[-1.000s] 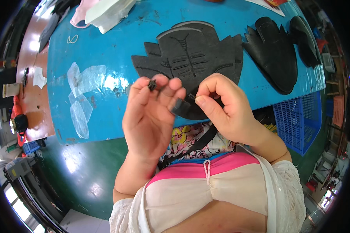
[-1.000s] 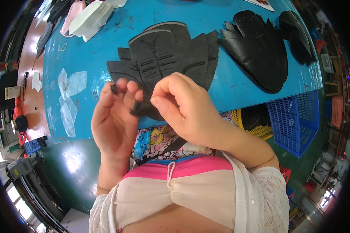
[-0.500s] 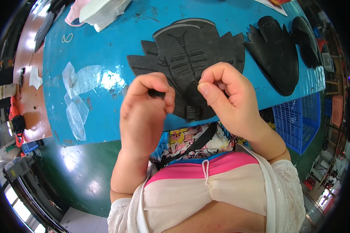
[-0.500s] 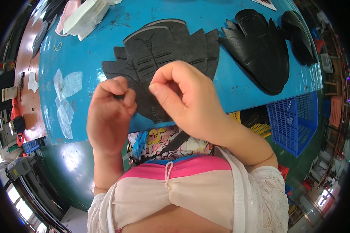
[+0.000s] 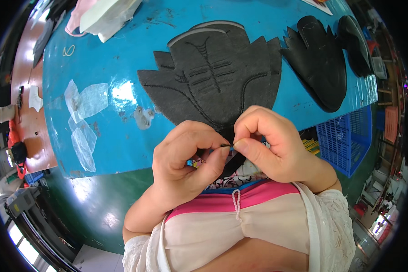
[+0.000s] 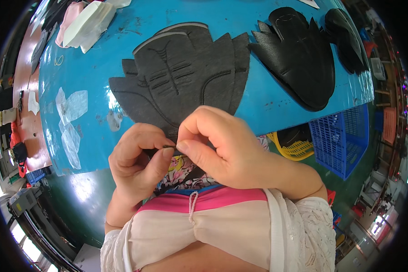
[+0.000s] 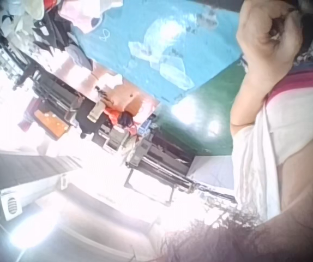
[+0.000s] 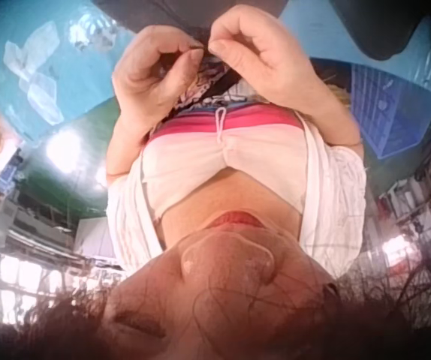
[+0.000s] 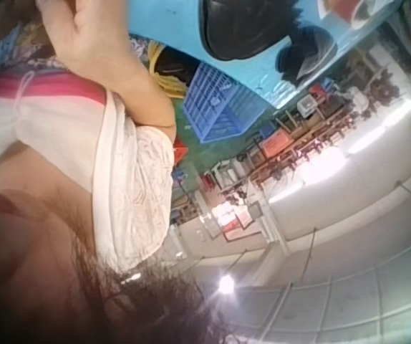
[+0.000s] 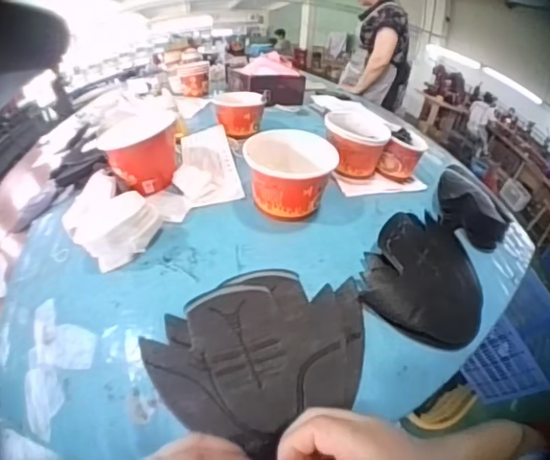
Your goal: Manually attaching small components and protective films to black shoe upper panels at a factory workstation.
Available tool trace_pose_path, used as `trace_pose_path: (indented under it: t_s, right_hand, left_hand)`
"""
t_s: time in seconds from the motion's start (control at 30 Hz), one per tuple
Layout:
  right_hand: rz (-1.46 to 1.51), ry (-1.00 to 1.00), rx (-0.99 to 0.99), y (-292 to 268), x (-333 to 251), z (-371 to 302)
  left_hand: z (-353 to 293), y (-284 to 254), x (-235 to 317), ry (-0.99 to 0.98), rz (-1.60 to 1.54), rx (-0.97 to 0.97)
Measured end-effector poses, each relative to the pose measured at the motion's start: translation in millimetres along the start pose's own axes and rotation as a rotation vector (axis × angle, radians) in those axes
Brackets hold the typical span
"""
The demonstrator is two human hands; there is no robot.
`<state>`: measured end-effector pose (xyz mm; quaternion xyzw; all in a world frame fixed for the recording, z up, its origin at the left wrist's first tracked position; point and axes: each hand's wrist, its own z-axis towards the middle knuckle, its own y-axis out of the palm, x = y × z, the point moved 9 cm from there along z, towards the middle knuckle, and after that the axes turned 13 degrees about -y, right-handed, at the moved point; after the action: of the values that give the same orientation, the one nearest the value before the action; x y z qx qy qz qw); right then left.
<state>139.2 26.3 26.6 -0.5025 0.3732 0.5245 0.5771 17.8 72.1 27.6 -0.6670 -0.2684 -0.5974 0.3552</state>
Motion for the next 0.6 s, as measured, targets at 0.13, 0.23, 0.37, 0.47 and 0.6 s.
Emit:
trace_pose_path:
  t_s: [0.13,0.23,0.37,0.47,0.6]
  right_hand:
    - [-0.145,-0.007,-0.025,-5.2,1.3,12.9]
    - [-0.389,-0.187,-0.024,-11.0,-7.2,20.7]
    - [-0.792,-0.366,0.063,-29.5,-12.8,31.6]
    - [-0.92,-0.39,-0.03,-29.2,5.6,40.4]
    - [-0.946,-0.38,-0.044,-27.9,10.8,43.1]
  left_hand:
    - [7.9,-4.4,0.3,-0.01,0.063,0.042]
    - [14.5,-2.9,-14.0,-0.237,-0.103,-0.019]
    - [22.2,-3.2,-10.9,-0.146,0.128,-0.007]
    - [25.8,-3.8,9.1,0.108,0.488,0.139]
    - [28.6,3.1,7.6,0.129,0.558,0.118]
